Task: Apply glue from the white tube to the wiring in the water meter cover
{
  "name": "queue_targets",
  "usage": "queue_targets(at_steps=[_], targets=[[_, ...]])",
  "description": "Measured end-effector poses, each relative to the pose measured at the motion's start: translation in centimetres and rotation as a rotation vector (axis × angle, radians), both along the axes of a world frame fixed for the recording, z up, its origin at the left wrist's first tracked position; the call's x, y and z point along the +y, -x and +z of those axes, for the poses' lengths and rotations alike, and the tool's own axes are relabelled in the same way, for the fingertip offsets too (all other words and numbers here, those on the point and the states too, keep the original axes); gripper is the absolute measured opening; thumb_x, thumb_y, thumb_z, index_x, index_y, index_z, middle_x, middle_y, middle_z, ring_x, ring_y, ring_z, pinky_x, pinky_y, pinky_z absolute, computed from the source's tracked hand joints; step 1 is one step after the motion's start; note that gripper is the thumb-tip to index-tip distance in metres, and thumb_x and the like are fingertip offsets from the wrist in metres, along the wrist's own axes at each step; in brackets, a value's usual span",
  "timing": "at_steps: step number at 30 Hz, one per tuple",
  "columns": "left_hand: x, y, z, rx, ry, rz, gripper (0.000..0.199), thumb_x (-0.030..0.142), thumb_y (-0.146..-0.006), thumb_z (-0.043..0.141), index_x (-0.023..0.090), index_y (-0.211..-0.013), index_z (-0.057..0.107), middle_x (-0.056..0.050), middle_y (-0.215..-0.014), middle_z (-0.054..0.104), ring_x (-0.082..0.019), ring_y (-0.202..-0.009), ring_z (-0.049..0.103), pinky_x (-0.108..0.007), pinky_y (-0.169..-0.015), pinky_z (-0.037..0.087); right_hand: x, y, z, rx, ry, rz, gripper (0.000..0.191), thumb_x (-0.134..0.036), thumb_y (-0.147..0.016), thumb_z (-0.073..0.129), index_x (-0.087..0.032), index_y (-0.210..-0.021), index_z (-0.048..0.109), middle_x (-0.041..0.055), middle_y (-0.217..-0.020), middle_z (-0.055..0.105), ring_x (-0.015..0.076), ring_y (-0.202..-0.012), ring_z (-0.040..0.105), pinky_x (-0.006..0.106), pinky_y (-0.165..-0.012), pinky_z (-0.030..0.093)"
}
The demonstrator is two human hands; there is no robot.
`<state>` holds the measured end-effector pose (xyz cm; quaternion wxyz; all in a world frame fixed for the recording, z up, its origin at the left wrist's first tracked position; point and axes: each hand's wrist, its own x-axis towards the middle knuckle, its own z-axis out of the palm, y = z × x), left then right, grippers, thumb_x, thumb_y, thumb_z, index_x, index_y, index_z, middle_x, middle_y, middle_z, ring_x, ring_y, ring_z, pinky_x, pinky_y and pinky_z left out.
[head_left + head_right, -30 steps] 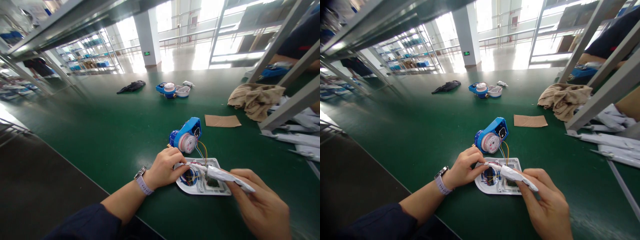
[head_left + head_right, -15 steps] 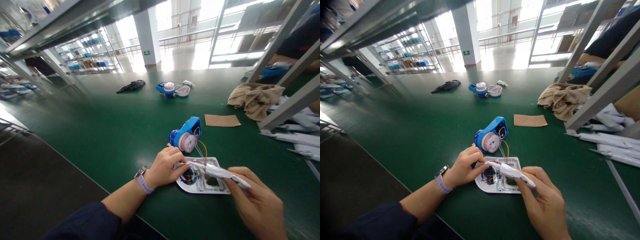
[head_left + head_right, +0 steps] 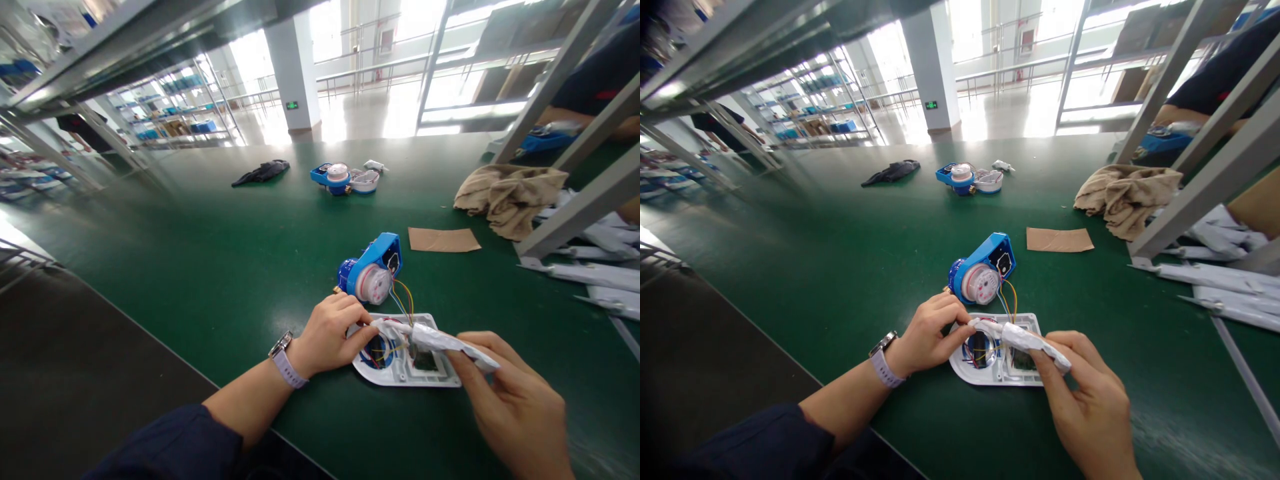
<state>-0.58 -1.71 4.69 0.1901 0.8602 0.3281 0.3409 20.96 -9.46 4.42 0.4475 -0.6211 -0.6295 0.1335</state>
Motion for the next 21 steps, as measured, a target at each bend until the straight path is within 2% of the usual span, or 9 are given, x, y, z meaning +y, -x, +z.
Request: queue_targets(at_steps=[5,13,21], targets=[[0.00,-0.04,0.21,0.037,0.023,0.003,0.022,0.029,-0.092,0.051,0.017,-0.076,0.060,-0.005,-0.074,0.065,-0.016,-0.069,0.055,-0.030,-0.067,0.043,-0.07,0.14,-0.05,0.030,-0.019,0.006,0.020,-0.037,-0.090,0.055,-0.024,-0.086,0.069,0.0007,-0.080,0.061,0.0121,-0.057,0.050,0.026,-0.065,0.048],[-0.11,-0.13,-0.16,0.098,0.030,0.037,0.032,0.028,-0.097,0.040,0.016,-0.074,0.060,-0.004,-0.072,0.063,-0.016,-0.069,0.054,-0.031,-0.069,0.042,0.00,0.44,0.25,0.063,-0.033,-0.009,0.020,-0.035,-0.089,0.056,-0.022,-0.078,0.066,0.0012,-0.079,0.062,0.0136,-0.063,0.056,0.026,-0.062,0.048],[-0.34,-0.33,0.05,0.020,0.205,0.048,0.038,0.026,-0.097,0.039,0.017,-0.066,0.060,-0.001,-0.066,0.060,-0.015,-0.068,0.053,-0.031,-0.073,0.040,-0.01,0.79,0.36,0.062,-0.045,-0.017,0.020,-0.034,-0.089,0.056,-0.021,-0.077,0.066,0.0021,-0.078,0.062,0.0144,-0.064,0.058,0.026,-0.062,0.048]])
